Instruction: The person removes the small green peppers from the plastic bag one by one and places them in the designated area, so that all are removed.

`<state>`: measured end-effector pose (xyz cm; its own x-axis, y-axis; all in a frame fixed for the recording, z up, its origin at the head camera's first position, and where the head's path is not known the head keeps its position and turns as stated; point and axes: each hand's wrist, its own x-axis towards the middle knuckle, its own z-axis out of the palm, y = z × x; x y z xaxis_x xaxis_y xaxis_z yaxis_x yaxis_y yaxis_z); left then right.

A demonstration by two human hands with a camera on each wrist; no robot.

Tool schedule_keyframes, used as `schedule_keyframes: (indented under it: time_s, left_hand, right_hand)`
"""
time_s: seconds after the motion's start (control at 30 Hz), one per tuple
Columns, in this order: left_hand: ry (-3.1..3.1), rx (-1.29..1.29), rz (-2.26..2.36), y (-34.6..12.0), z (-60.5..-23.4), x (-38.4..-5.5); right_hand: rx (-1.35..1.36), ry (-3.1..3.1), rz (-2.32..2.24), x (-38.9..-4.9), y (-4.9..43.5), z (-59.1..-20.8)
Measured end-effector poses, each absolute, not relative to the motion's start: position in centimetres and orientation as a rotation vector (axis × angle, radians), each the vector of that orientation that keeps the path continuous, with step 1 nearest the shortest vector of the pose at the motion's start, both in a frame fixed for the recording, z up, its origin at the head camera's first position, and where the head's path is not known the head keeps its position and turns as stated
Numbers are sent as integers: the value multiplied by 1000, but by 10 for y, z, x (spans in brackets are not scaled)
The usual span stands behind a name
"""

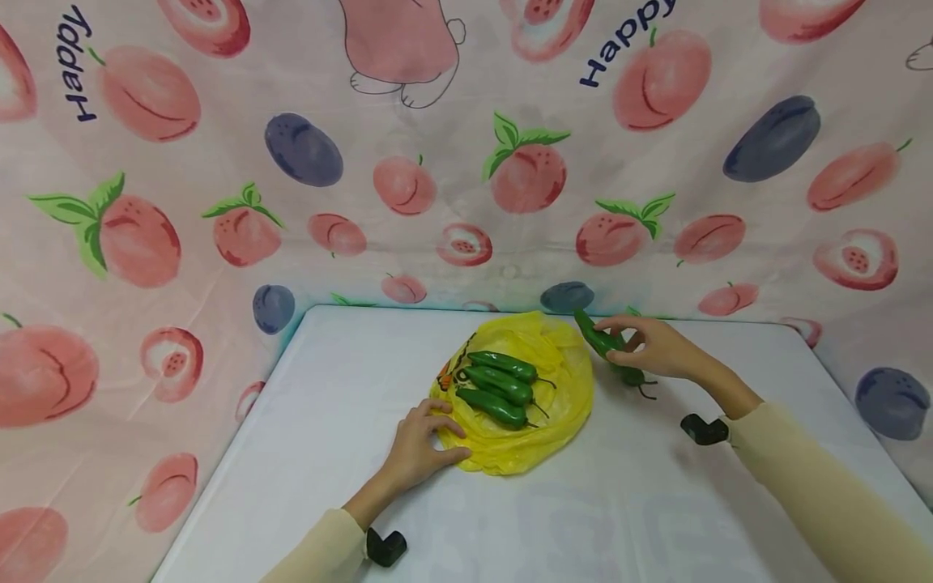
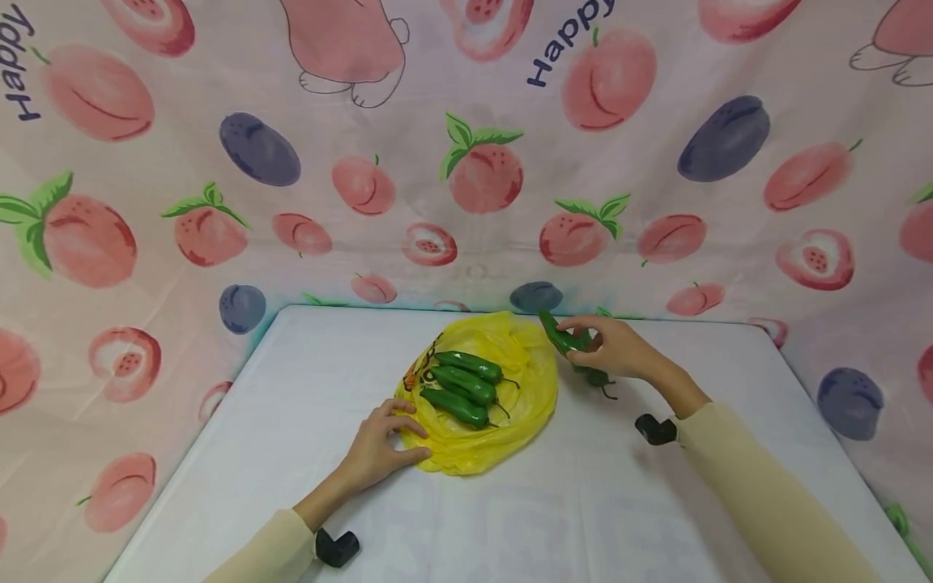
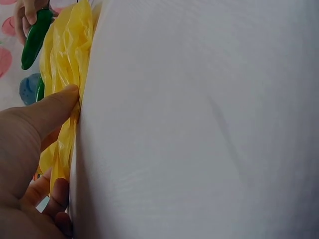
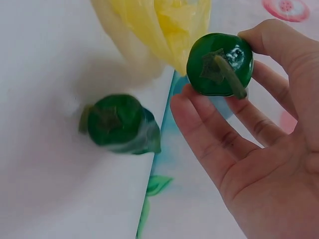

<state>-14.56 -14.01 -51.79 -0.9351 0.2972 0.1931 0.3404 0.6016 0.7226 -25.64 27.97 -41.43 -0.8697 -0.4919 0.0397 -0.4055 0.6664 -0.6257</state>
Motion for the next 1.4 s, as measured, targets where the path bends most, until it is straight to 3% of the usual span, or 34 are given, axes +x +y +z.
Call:
schedule_keyframes:
  time_s: [0.8,1.4]
  left_hand:
    - [-2780,-573,-1221,-143,-518,-147]
    - [-2766,-580,-1244,-143,-517,-148]
  right_hand:
    - [-631,2816,-1020,-239,327,-415]
    - [-353,2746,-1210,-241,351,-451]
